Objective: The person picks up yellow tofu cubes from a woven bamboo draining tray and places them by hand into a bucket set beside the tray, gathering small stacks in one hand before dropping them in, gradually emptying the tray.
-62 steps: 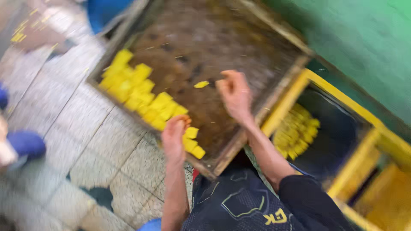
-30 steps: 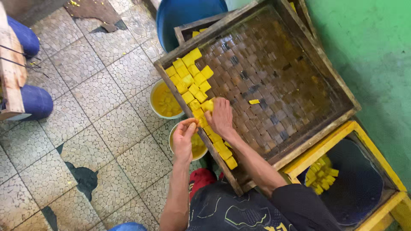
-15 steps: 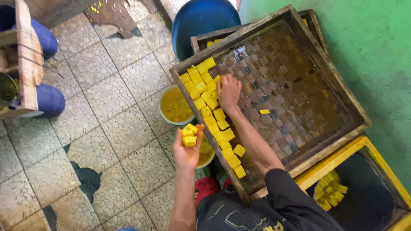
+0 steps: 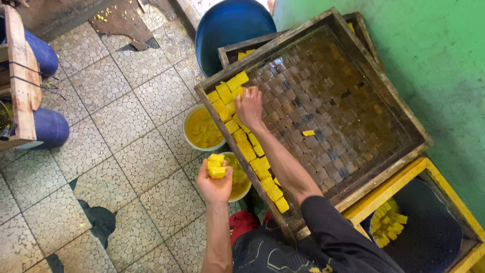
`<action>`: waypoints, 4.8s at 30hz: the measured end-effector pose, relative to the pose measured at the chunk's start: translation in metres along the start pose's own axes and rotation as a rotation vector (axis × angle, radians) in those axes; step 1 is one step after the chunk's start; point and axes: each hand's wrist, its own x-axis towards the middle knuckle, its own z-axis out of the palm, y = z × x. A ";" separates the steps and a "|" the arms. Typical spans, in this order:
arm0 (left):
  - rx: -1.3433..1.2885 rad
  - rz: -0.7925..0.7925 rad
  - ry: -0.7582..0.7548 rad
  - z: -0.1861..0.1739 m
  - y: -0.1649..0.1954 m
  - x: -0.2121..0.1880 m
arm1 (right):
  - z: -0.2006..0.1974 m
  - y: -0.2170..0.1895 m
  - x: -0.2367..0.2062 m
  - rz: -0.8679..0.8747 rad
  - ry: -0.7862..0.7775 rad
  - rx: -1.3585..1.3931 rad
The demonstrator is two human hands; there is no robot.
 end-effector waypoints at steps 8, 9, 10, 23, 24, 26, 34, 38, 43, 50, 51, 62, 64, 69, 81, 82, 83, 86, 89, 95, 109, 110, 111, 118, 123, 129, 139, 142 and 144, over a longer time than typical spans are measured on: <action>-0.027 0.080 -0.106 -0.001 0.002 0.025 | -0.016 -0.002 0.010 -0.176 -0.217 0.319; 0.011 0.096 -0.101 0.000 0.000 0.031 | -0.033 -0.005 0.001 -0.242 -0.238 0.395; 0.050 0.108 -0.102 0.002 -0.001 0.036 | -0.052 -0.009 -0.009 -0.311 -0.253 0.468; 0.545 -0.297 -0.519 0.053 -0.157 -0.039 | -0.249 0.039 -0.189 0.253 -0.282 0.779; 0.727 -0.318 -0.484 0.053 -0.179 -0.053 | -0.257 0.056 -0.206 0.292 -0.206 0.812; 0.978 -0.355 -0.612 0.056 -0.218 -0.076 | -0.276 0.098 -0.242 0.489 -0.074 1.008; 1.098 -0.514 -0.807 0.046 -0.273 -0.135 | -0.382 0.336 -0.370 1.215 0.654 1.197; 1.142 -0.479 -0.719 0.034 -0.286 -0.145 | -0.356 0.401 -0.350 1.497 0.330 0.981; 1.264 -0.385 -0.643 0.017 -0.278 -0.148 | -0.323 0.422 -0.325 1.415 -0.012 0.496; 1.191 -0.167 -0.368 -0.005 -0.217 -0.112 | -0.372 0.373 -0.315 0.694 0.460 -0.225; 1.150 -0.114 -0.318 -0.006 -0.207 -0.099 | -0.370 0.347 -0.304 0.647 0.600 -0.082; 1.035 0.355 -0.082 -0.005 -0.083 -0.050 | -0.190 0.067 -0.205 0.069 -0.115 -0.089; 0.991 0.354 -0.071 -0.006 -0.065 -0.059 | -0.190 0.063 -0.224 -0.030 -0.036 -0.227; 1.006 0.340 -0.077 -0.012 -0.043 -0.059 | -0.166 0.060 -0.242 0.284 -0.301 0.144; 0.976 0.231 -0.033 -0.021 -0.030 -0.049 | -0.103 0.035 -0.185 0.116 -0.050 0.046; 0.964 0.220 -0.047 -0.019 -0.030 -0.048 | -0.104 0.032 -0.179 0.037 0.027 -0.098; 0.985 0.213 -0.070 -0.015 -0.029 -0.046 | -0.106 0.028 -0.173 0.052 -0.072 -0.013; 0.968 0.163 -0.031 0.001 -0.032 -0.044 | -0.121 0.019 -0.160 0.018 -0.286 0.188; 0.814 0.070 0.067 0.020 -0.032 -0.033 | -0.133 0.015 -0.151 -0.151 -0.306 0.358; 0.277 -0.207 -0.012 0.022 -0.019 -0.039 | -0.099 0.022 -0.132 0.065 -0.030 -0.062; 0.022 -0.127 -0.079 -0.018 -0.001 -0.039 | -0.041 0.006 -0.046 0.192 -0.011 0.143; 0.013 -0.117 -0.059 -0.021 0.000 -0.035 | -0.039 0.005 -0.048 0.190 -0.080 0.123; 0.006 -0.107 -0.036 -0.023 0.002 -0.032 | -0.037 0.003 -0.049 0.191 -0.151 0.104; 0.145 0.073 0.040 -0.016 0.006 -0.003 | -0.025 0.000 -0.040 -0.144 -0.224 -0.110; 0.141 0.074 -0.019 0.010 -0.001 0.024 | -0.081 -0.008 -0.045 -0.057 -0.421 0.673; 0.086 -0.097 -0.179 0.028 -0.028 0.011 | -0.184 -0.034 -0.131 -0.415 -0.358 0.470; 0.989 -0.312 -0.525 0.065 -0.203 -0.086 | -0.251 0.083 -0.256 0.659 -0.104 1.224; 1.196 -0.320 -0.892 0.069 -0.240 -0.118 | -0.288 0.160 -0.327 0.675 0.217 1.779; 1.234 -0.401 -0.884 0.067 -0.247 -0.130 | -0.329 0.226 -0.365 0.978 0.672 1.802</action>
